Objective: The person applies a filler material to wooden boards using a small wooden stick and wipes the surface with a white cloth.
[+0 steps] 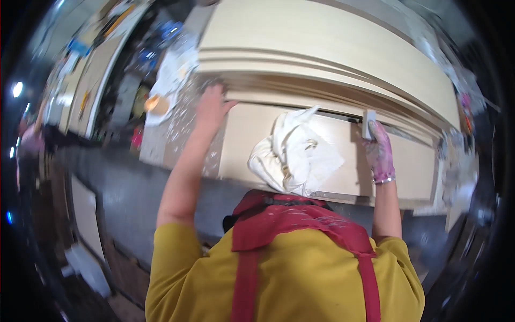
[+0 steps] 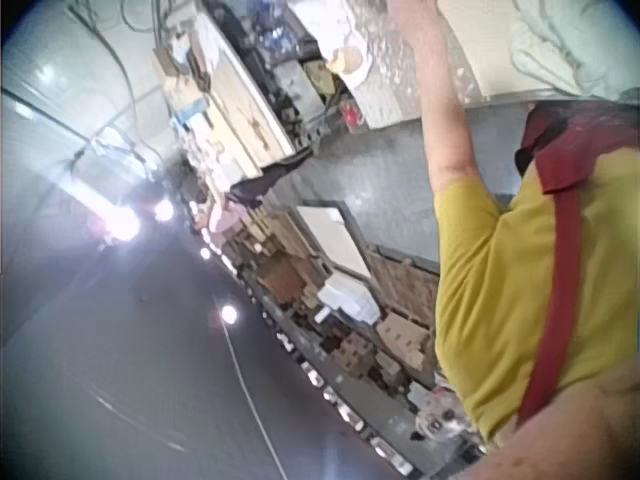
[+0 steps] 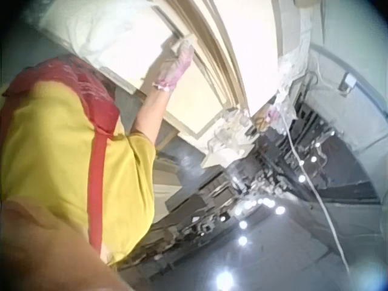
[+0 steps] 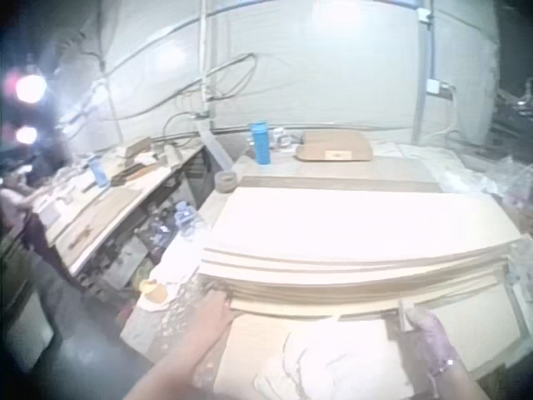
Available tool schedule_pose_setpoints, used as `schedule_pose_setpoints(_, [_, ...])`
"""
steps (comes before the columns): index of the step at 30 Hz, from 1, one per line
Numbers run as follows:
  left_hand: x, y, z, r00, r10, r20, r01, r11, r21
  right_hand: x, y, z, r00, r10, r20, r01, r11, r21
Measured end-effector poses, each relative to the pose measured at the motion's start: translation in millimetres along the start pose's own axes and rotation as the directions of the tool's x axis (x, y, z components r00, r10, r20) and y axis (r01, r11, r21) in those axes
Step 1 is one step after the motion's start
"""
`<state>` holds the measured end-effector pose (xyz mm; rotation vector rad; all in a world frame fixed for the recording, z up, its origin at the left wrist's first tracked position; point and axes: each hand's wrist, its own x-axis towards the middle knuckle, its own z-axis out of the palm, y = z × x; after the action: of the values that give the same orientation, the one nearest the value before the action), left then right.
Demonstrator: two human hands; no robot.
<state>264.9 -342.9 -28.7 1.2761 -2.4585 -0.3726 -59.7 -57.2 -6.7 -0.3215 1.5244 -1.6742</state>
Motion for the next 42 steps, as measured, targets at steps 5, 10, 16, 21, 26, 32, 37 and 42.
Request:
schedule_pose_setpoints(5, [11.1,-26.3,18.9,0.996,0.081,0.044,-0.075,0.99,-0.123,16.8,23.7,-18.1,0.952,-0.002,-0.305,0.18,0.811,0.557])
schedule_pose_setpoints(10, [16.8,-33.0,6.2,0.991,0.064,0.115,-0.041,0.981,-0.191,23.4,13.1,-17.2,0.899,0.008,-0.439,0.326,0.657,0.68])
schedule_pose_setpoints(16, [44.6,-26.7,11.5,0.987,0.146,0.069,-0.129,0.969,-0.213,23.5,19.0,-28.8,0.901,-0.039,-0.432,0.354,0.64,0.682])
schedule_pose_setpoints(21, [63.5,-23.6,10.8,0.967,0.195,0.163,-0.183,0.979,-0.089,18.0,18.0,-33.9,0.913,-0.088,-0.399,0.369,0.597,0.713])
schedule_pose_setpoints(26, [59.8,-36.3,0.5,0.966,0.149,0.211,-0.15,0.989,-0.009,28.0,29.2,-30.0,0.933,-0.226,-0.278,0.359,0.598,0.717])
schedule_pose_setpoints(32, [41.2,-12.9,-1.7,0.969,0.248,-0.008,-0.248,0.968,-0.026,-14.7,10.5,-12.2,0.962,-0.253,-0.101,0.266,0.796,0.544])
schedule_pose_setpoints(37, [-47.6,-39.7,-61.8,0.982,0.179,-0.063,-0.188,0.964,-0.187,-31.0,1.5,74.5,0.98,-0.199,0.002,0.198,0.976,0.087])
schedule_pose_setpoints(42, [-76.0,-111.7,-157.1,0.878,-0.322,-0.353,0.223,0.93,-0.293,-30.2,-15.7,188.7,0.816,0.07,0.574,0.042,0.983,-0.179])
